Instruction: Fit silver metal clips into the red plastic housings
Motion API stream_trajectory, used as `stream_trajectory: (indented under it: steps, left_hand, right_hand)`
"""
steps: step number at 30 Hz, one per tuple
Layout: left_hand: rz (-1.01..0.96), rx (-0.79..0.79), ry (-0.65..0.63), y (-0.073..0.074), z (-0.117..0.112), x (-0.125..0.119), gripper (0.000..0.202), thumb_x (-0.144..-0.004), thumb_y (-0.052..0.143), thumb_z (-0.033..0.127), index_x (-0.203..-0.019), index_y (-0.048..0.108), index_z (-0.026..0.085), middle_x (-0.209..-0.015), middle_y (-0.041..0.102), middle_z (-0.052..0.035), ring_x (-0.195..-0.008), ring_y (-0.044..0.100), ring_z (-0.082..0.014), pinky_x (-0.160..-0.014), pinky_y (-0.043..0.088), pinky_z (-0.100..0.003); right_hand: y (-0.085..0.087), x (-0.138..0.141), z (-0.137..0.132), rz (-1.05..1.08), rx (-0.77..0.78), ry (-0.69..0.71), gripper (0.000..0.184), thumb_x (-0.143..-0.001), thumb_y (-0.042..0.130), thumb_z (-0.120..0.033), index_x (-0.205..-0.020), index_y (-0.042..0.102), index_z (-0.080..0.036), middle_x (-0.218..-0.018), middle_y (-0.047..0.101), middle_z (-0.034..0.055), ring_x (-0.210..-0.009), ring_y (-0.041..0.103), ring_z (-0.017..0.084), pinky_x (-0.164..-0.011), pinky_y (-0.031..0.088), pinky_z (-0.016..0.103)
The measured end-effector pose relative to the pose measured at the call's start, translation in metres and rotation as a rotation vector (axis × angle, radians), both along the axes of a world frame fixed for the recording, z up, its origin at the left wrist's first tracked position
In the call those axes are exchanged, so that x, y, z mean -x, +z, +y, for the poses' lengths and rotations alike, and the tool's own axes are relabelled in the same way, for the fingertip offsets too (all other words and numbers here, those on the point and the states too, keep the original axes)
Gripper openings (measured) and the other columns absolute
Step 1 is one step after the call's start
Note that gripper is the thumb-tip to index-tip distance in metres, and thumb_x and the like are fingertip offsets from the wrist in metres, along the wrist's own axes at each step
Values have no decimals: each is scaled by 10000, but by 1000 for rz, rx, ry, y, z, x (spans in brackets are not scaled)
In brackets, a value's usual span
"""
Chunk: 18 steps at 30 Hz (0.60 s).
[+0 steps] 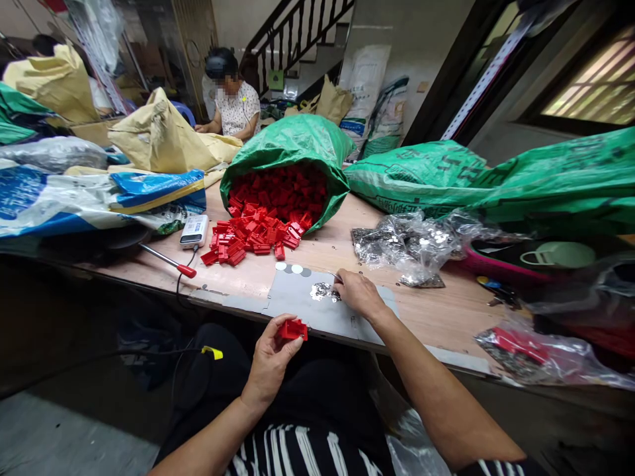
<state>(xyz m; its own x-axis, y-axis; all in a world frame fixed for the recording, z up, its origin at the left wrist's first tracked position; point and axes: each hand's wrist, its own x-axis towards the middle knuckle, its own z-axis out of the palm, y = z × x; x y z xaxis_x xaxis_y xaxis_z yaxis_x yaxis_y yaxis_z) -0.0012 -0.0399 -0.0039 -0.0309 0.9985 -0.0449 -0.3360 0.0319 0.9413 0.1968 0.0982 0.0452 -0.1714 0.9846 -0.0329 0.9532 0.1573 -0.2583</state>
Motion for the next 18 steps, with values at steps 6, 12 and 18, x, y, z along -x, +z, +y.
stream_trajectory:
  steps: [6, 12, 18]
  left_hand:
    - [-213, 119, 15, 6, 2, -2, 521, -741, 720, 238, -1236, 557, 235, -980, 671, -23, -896, 622, -134, -863, 474, -260]
    - [-310, 146, 1, 13, 1, -4, 558, -720, 731, 239, -1253, 568, 241, -971, 669, -33, -888, 625, -152, -811, 494, -270]
    - [-346, 133, -32, 14, 1, -4, 537, -734, 721, 233, -1251, 576, 236, -969, 671, -30, -894, 613, -143, -801, 480, -252]
  right_hand:
    - [10, 0, -33, 349, 22, 205, 101, -838, 524, -226, -904, 600, -215, -868, 671, 10, -760, 577, 154, -677, 398, 252]
    - [10, 20, -75, 684, 96, 404, 79, -843, 561, -229, -846, 638, -213, -790, 665, 11, -715, 587, 149, -655, 439, 258]
    - [3, 31, -90, 666, 30, 445, 66, -858, 561, -211, -852, 627, -217, -822, 665, 34, -763, 612, 169, -706, 466, 285]
